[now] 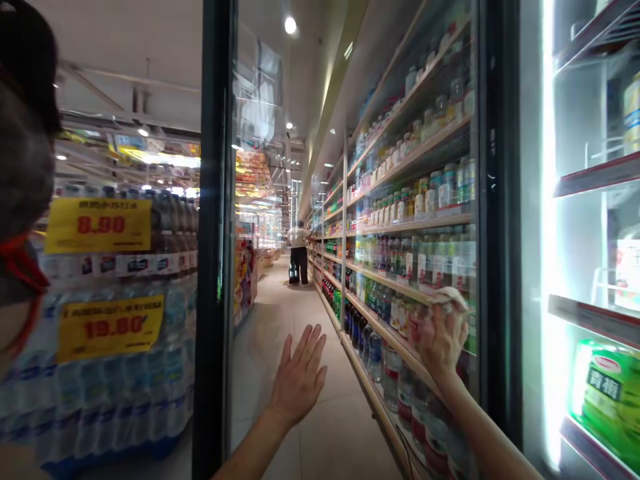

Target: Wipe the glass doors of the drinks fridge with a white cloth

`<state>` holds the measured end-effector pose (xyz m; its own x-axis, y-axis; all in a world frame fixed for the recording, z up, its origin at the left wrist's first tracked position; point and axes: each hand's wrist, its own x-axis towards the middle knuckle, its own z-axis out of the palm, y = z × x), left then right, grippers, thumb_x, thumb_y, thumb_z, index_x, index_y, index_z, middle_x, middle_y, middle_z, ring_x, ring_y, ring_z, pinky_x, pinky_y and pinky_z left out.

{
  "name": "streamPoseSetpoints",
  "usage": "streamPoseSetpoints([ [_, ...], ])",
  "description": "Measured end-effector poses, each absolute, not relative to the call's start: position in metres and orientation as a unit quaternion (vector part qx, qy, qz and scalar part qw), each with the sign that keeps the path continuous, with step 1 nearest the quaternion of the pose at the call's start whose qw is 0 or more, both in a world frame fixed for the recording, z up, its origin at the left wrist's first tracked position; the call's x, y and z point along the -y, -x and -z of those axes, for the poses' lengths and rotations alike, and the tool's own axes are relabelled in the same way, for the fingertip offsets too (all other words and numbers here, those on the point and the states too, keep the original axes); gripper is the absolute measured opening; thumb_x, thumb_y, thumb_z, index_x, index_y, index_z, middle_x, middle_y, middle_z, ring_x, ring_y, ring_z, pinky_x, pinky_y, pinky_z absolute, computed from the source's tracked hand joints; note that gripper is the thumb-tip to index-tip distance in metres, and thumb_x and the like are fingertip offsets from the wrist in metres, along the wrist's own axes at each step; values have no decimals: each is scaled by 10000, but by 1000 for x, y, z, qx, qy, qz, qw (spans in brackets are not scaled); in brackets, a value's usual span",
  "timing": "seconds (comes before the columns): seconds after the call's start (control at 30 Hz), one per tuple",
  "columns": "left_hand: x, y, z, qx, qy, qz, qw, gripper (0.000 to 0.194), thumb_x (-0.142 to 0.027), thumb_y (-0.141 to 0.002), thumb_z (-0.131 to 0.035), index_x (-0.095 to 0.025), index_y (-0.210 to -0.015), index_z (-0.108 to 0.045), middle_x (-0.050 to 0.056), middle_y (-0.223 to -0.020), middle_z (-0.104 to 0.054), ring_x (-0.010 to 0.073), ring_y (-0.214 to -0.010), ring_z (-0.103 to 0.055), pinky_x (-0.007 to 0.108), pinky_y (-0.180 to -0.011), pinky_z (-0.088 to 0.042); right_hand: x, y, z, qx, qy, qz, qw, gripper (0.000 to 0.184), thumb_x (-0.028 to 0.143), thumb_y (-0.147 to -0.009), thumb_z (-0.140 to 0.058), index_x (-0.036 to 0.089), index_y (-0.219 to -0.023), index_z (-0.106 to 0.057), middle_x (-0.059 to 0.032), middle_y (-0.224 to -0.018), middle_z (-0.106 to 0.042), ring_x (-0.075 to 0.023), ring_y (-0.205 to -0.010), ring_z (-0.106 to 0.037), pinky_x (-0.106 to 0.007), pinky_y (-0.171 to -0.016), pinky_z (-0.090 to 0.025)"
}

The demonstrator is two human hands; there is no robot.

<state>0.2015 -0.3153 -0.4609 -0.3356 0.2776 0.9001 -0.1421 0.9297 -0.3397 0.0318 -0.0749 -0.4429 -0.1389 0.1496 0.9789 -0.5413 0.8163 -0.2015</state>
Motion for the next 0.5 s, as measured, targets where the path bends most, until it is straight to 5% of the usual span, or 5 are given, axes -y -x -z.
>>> streamPoseSetpoints([
  [0.1, 314, -203, 462, 797, 45, -175, 576, 468, -336, -834, -431, -169, -1271, -420, 66, -1334, -450, 178, -1327, -257, 419, -1105, -141, 82, -33, 438, 690, -78, -321, 644, 455, 280, -871, -312, 125, -1282, -430, -214, -1293, -414, -345, -1207, -372, -604, -909, -323],
  [0.23, 323, -212, 457, 798, 37, -167, 578, 492, -333, -826, -448, -164, -1286, -397, 72, -1343, -439, 187, -1329, -253, 422, -1107, -130, 97, -52, 457, 687, -335, -182, 619, 367, 268, -843, -406, 282, -1191, -521, -69, -1163, -547, -233, -1131, -471, -503, -1016, -285],
  [0.4, 353, -229, 434, 779, -26, -194, 595, 591, -229, -816, -447, -131, -1364, -250, 135, -1364, -395, 207, -1352, -177, 450, -1099, -137, 94, -38, 417, 655, -130, -323, 671, 488, 251, -865, -311, 148, -1341, -353, -226, -1323, -377, -382, -1225, -334, -654, -916, -261],
  [0.5, 364, -233, 421, 778, -51, -181, 600, 632, -224, -820, -444, -143, -1387, -178, 146, -1388, -353, 223, -1349, -187, 477, -1091, -140, 117, -51, 398, 684, -175, -296, 643, 452, 273, -862, -338, 163, -1291, -430, -198, -1335, -386, -355, -1232, -342, -602, -967, -264],
])
